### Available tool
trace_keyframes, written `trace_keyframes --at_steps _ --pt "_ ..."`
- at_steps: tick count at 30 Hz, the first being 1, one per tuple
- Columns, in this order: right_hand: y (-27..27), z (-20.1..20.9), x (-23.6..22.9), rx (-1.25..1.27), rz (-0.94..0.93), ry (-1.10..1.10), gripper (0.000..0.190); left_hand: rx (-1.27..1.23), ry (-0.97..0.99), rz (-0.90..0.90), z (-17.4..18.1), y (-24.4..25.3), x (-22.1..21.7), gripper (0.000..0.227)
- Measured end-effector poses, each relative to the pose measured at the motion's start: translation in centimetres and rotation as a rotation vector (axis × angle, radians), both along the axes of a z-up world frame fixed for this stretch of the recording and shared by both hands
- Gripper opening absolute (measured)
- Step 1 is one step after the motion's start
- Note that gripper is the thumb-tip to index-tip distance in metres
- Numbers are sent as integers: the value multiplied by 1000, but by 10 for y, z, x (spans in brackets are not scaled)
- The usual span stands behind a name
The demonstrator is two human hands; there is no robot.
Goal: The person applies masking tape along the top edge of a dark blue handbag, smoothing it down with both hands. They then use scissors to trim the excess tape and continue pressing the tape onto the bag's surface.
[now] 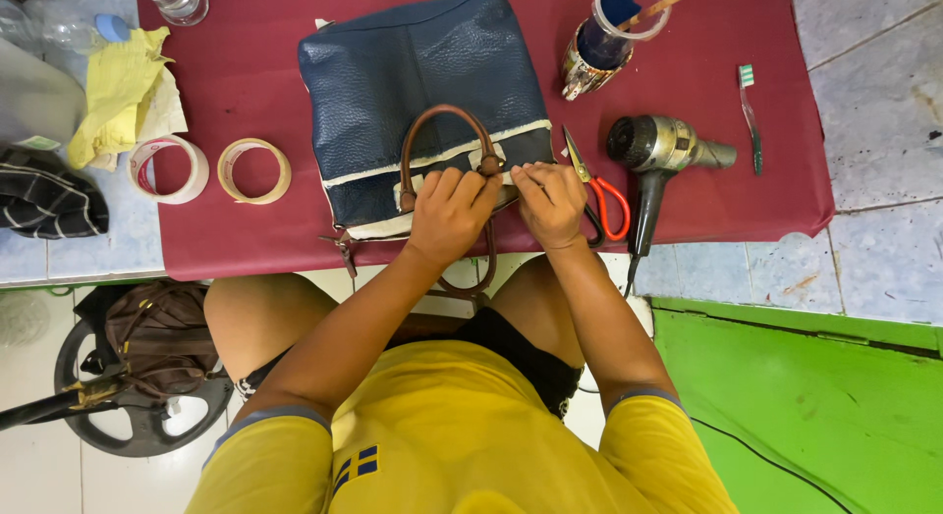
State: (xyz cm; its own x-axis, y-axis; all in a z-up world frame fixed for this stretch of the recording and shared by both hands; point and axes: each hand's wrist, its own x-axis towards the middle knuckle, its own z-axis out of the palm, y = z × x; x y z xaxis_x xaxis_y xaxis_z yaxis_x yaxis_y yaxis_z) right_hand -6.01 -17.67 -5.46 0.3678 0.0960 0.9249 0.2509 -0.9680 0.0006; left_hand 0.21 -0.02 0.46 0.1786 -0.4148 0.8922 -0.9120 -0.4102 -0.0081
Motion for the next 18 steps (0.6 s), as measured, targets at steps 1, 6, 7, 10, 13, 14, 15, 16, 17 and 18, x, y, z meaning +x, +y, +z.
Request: trace_keyframes --at_steps 1,6,7,10,13,14,15,16,17,18 --pt "0 -1 1 1 -1 -2 7 1 -2 -1 0 -1 1 27" --pt "-10 5 1 59 89 111 9 32 -24 -7 0 -2 7 26" --pt "-10 11 -3 60 86 110 9 33 -25 -10 -2 -2 7 26" --pt "-10 29 -9 93 204 214 21 47 -22 -27 -6 -2 8 26" --pt "-12 37 -8 62 238 246 11 61 -13 -34 -5 -2 8 28" --pt "-15 32 -6 34 241 246 8 61 -14 -43 -4 -1 8 28" --pt "-18 27 -4 7 244 245 6 61 -14 -53 -3 -1 8 28" --pt "-17 23 -3 7 243 246 6 61 -13 -54 -4 -1 9 28" --pt "-16 19 -1 -25 212 214 4 67 -8 -61 -5 -1 10 26" --pt "-16 16 0 -59 179 183 5 72 -2 -69 -6 -1 10 24"
